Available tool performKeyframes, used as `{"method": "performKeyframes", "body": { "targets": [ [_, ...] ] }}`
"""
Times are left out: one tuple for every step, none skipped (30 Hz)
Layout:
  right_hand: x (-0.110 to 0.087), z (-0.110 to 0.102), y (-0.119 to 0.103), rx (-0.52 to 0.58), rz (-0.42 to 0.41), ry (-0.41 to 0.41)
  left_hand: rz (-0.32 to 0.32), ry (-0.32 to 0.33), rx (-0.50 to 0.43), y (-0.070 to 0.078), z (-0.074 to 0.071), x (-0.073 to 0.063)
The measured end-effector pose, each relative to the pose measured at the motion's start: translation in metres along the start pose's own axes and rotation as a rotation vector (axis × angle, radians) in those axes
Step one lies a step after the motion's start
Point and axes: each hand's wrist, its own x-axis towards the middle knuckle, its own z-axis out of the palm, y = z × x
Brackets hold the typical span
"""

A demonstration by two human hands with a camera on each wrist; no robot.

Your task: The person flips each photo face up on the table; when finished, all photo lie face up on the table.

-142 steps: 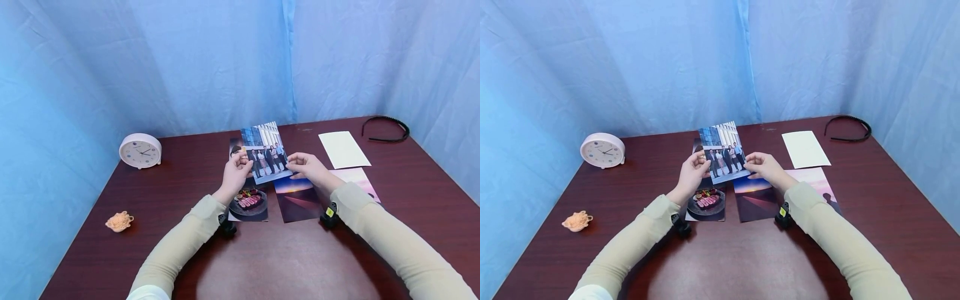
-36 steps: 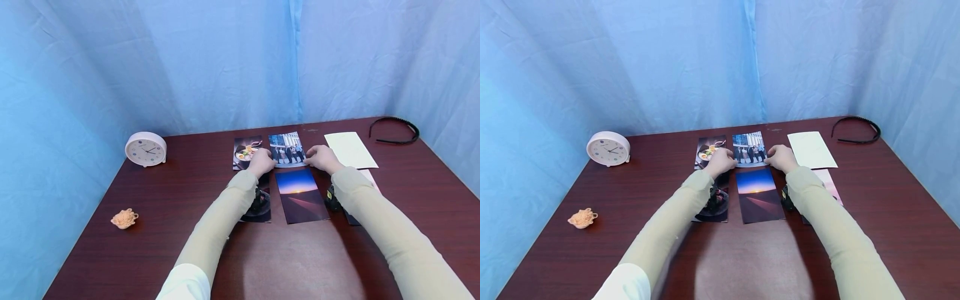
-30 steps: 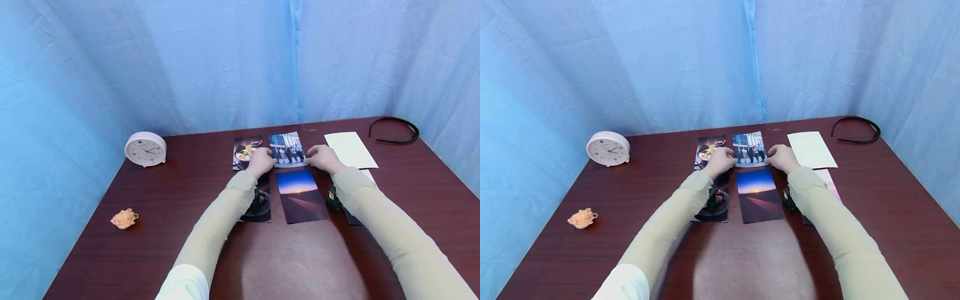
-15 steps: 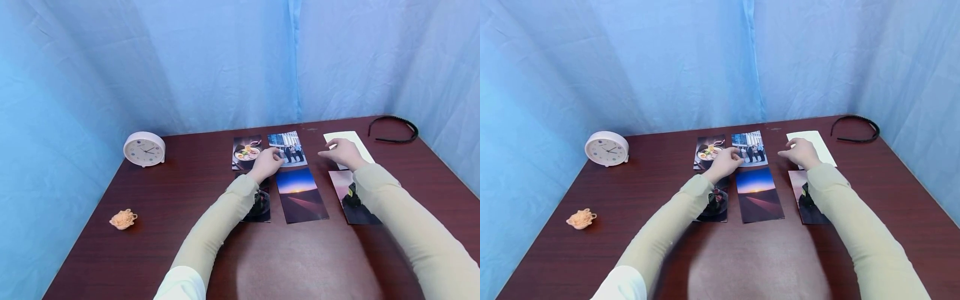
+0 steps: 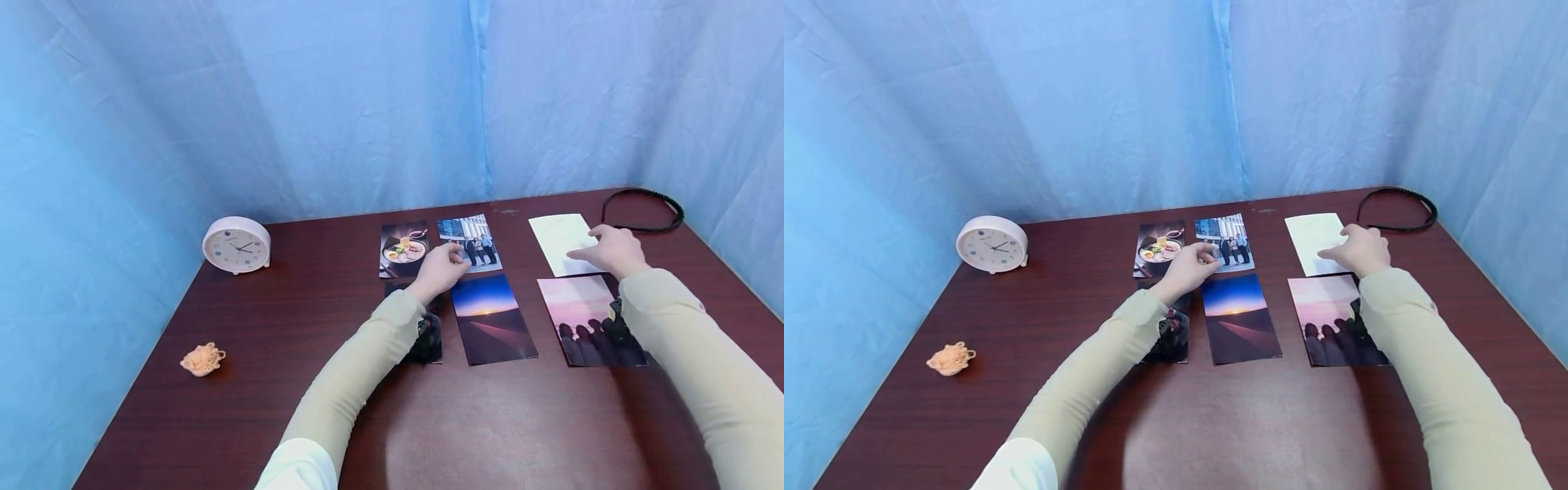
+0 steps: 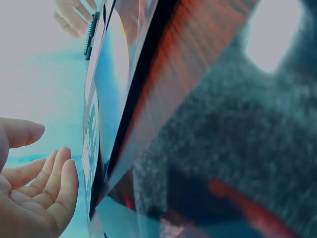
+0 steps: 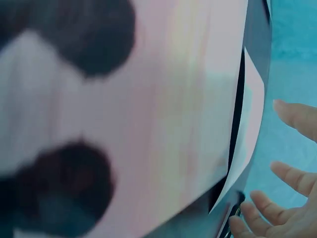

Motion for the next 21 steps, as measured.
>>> {"method": "performKeyframes", "body": {
  "targets": [
    [-0.001,-0.001,0.003,0.003,0.015,-0.004,0.0,0.001,-0.005,0.0,0.0,0.0],
    [-0.001,-0.003,0.006,0.008,0.033,-0.009,0.001,0.003,-0.005,0.001,0.0,0.0],
    [-0.001,-0.004,0.009,0.013,0.051,-0.015,0.003,0.003,-0.005,0.002,0.0,0.001],
    [-0.002,-0.005,0.013,0.018,0.067,-0.021,0.008,0.003,-0.007,0.003,0.0,0.001],
    [-0.002,-0.006,0.016,0.023,0.081,-0.029,0.01,0.004,-0.013,0.004,0.0,0.002],
    [-0.002,-0.007,0.019,0.026,0.095,-0.035,0.011,0.004,-0.023,0.005,0.0,0.002],
    [-0.002,-0.008,0.022,0.03,0.108,-0.041,0.012,0.005,-0.032,0.006,0.0,0.003],
    [-0.002,-0.009,0.026,0.034,0.12,-0.049,0.015,0.003,-0.041,0.007,0.0,0.003],
    [-0.003,-0.009,0.029,0.038,0.13,-0.058,0.018,0.0,-0.049,0.008,0.0,0.004],
    [-0.003,-0.01,0.031,0.04,0.136,-0.065,0.02,-0.002,-0.06,0.009,0.001,0.004],
    [-0.003,-0.01,0.033,0.043,0.14,-0.071,0.02,-0.004,-0.07,0.01,0.001,0.004],
    [-0.003,-0.01,0.035,0.044,0.142,-0.076,0.022,-0.006,-0.077,0.01,0.001,0.004],
    [-0.003,-0.01,0.036,0.046,0.145,-0.08,0.025,-0.009,-0.083,0.01,0.002,0.004],
    [-0.003,-0.01,0.038,0.043,0.144,-0.084,0.028,-0.012,-0.091,0.009,0.003,0.005],
    [-0.003,-0.01,0.039,0.042,0.142,-0.084,0.03,-0.013,-0.098,0.009,0.004,0.006],
    [-0.003,-0.01,0.04,0.037,0.137,-0.083,0.03,-0.012,-0.105,0.009,0.005,0.006],
    [-0.003,-0.009,0.04,0.03,0.129,-0.081,0.03,-0.013,-0.11,0.008,0.007,0.007],
    [-0.004,-0.009,0.04,0.022,0.121,-0.078,0.031,-0.012,-0.109,0.008,0.008,0.008],
    [-0.004,-0.008,0.04,0.012,0.11,-0.076,0.03,-0.01,-0.113,0.009,0.008,0.009],
    [-0.003,-0.008,0.039,0.0,0.097,-0.072,0.031,-0.009,-0.115,0.009,0.009,0.01],
    [-0.003,-0.008,0.038,-0.009,0.082,-0.071,0.031,-0.006,-0.116,0.01,0.009,0.011]
  ]
}}
